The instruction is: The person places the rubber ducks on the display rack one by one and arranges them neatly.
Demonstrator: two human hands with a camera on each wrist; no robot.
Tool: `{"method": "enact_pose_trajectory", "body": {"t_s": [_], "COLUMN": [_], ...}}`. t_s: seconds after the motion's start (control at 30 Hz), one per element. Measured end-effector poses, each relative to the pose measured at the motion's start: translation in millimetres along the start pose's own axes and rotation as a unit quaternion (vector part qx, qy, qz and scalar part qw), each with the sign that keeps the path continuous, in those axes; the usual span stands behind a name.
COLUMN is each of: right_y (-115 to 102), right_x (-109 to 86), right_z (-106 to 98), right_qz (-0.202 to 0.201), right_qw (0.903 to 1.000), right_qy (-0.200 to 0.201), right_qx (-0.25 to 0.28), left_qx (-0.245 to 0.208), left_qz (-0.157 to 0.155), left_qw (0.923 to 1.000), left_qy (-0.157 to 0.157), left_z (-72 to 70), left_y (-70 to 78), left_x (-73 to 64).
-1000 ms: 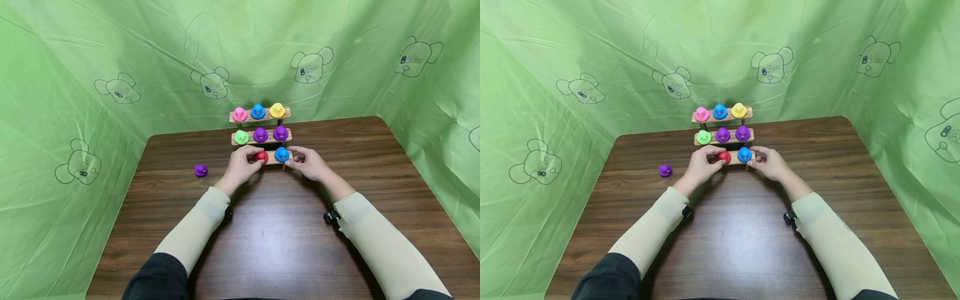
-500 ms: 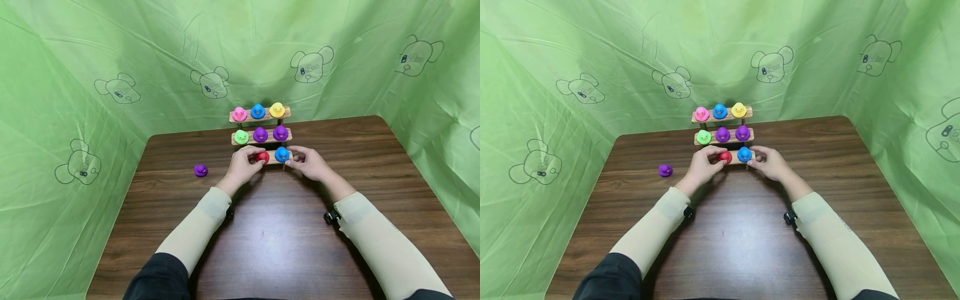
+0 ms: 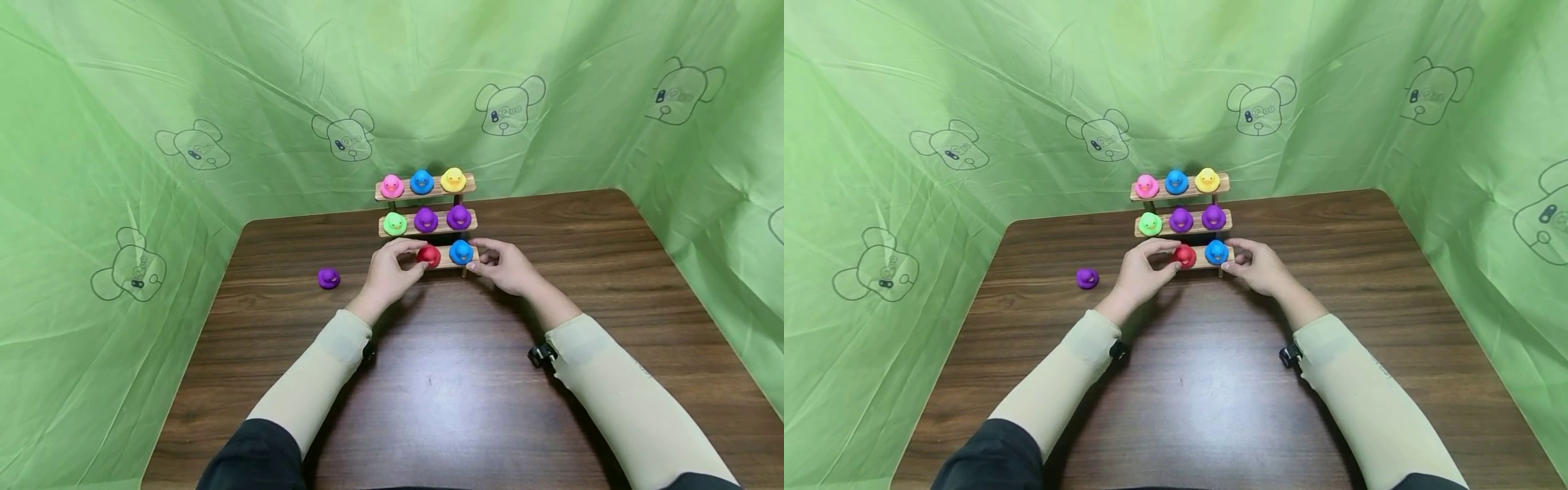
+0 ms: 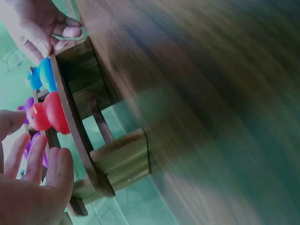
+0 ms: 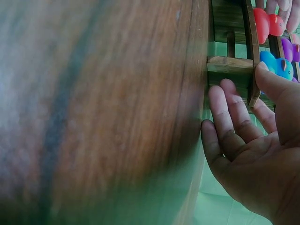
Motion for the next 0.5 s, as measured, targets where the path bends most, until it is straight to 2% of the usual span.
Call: {"method": "enact_pose_trajectory", "body": {"t_s": [0.13,0.3,0.5], "right_y": [0,0,-1], "right_x": [-0.2,-0.8,-0.3], "right_z": [0,1,0], "right_qz": [-0.003,-0.003,-0.003], "right_qw": [1.0,1.0,0.9999], "right_qy": [0.001,0.002,0.003], "right_qx": [-0.005,-0.008,-0.009], "left_qx": [0.005,-0.009,0.033], "left_qz": [-0.005,-0.022,-0.02], "left_qw": [0.9999,0.999,0.9969], "left_qy": [0.014,0.037,0.069], "left_z": [-14.4,-38.9,-75.8], "left_y": [-4.9,-18.3,-35.3], "left_x": [-3.8,-9.5,-12.5]}}
Point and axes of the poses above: each hand's wrist, its own x-axis towards the middle knuckle, its own z-axis out of the palm, y = z × x, the point moved 7 cm from there along x, towards the middle knuckle, and after that the axes turned 9 degrees about y, right-handed, at the moved point
